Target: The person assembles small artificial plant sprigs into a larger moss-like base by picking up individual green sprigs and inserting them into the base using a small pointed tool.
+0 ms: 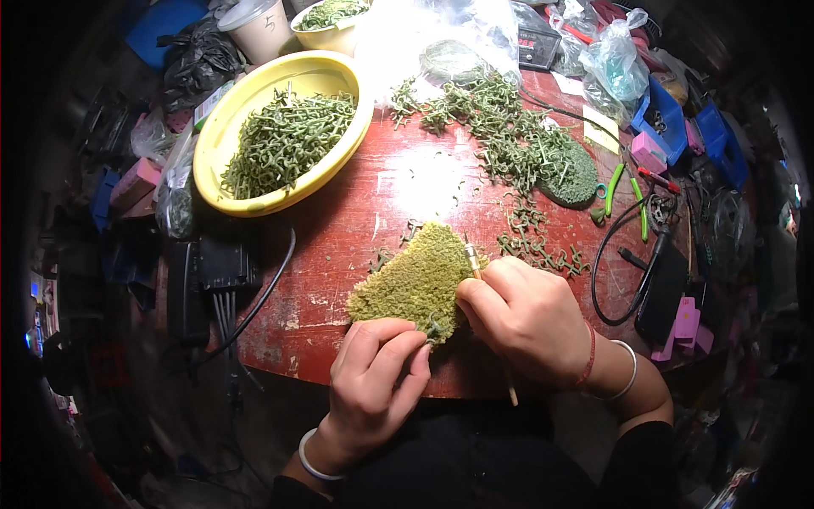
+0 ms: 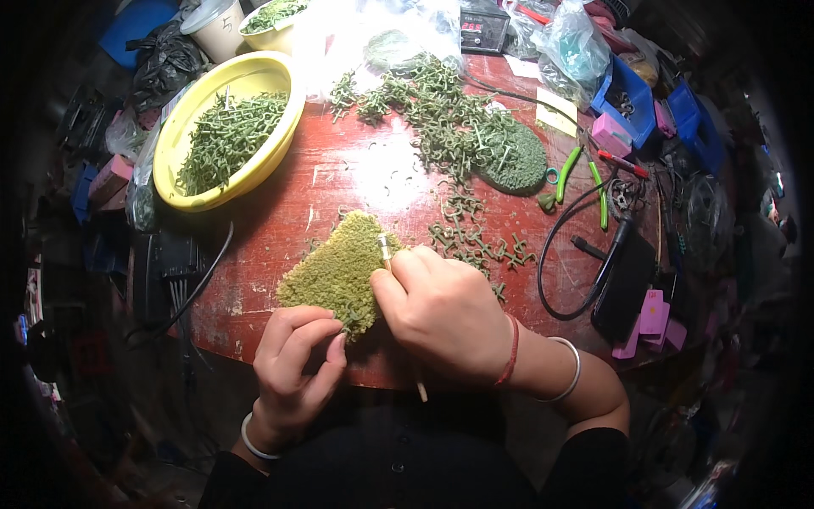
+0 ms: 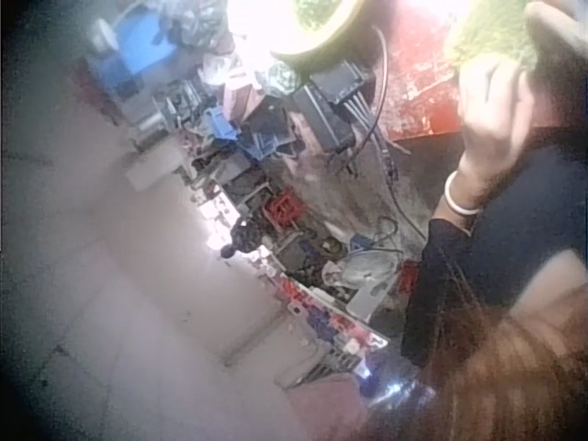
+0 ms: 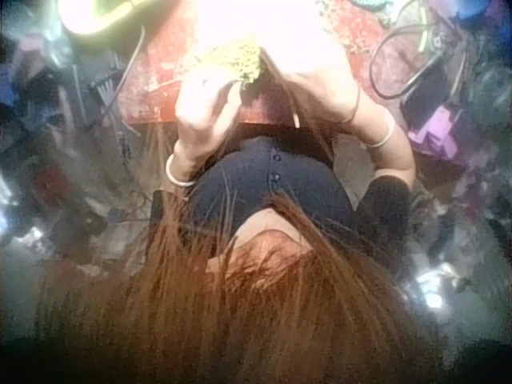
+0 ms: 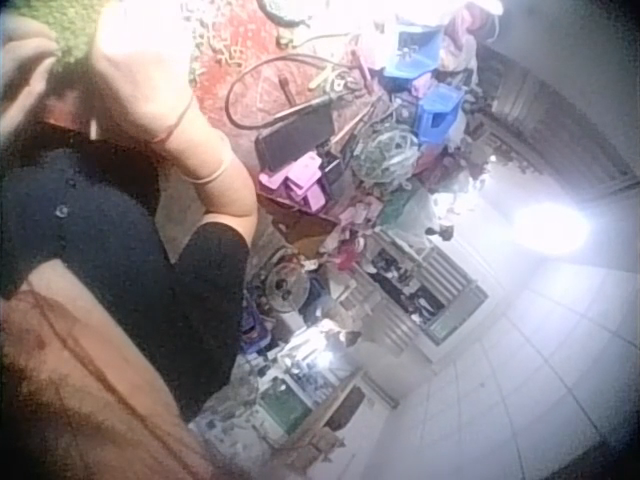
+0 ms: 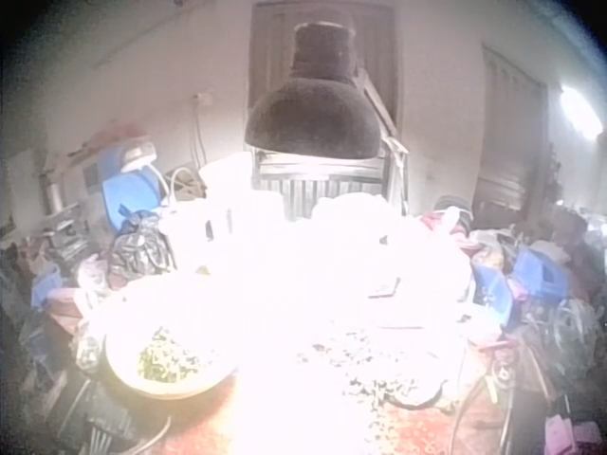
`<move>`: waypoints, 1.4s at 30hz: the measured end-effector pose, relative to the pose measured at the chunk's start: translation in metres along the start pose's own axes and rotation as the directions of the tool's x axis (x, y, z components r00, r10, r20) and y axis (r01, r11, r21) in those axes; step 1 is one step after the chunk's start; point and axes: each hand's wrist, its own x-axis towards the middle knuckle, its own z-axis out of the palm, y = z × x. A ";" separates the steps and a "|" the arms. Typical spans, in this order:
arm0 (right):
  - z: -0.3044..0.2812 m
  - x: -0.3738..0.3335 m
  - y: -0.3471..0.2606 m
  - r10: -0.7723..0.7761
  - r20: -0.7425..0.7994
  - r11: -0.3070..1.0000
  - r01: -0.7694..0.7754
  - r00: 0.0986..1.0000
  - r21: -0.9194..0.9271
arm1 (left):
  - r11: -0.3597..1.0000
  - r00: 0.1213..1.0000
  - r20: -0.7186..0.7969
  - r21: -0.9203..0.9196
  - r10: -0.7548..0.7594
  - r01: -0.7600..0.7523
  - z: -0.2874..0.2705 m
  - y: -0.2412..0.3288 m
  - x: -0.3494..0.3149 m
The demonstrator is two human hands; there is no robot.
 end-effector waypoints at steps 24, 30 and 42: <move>0.010 0.003 -0.005 0.394 0.041 0.781 -0.358 0.918 0.511 | 1.000 1.000 0.009 -0.020 0.008 -0.008 -0.001 -0.005 -0.001; 0.011 0.000 -0.007 0.376 -0.030 0.828 -0.321 0.926 0.459 | 1.000 1.000 0.010 -0.017 0.003 -0.003 -0.003 -0.004 -0.001; 0.006 -0.009 -0.006 0.344 -0.107 0.864 -0.270 0.933 0.425 | 1.000 1.000 0.012 -0.006 0.013 -0.013 -0.001 -0.004 0.000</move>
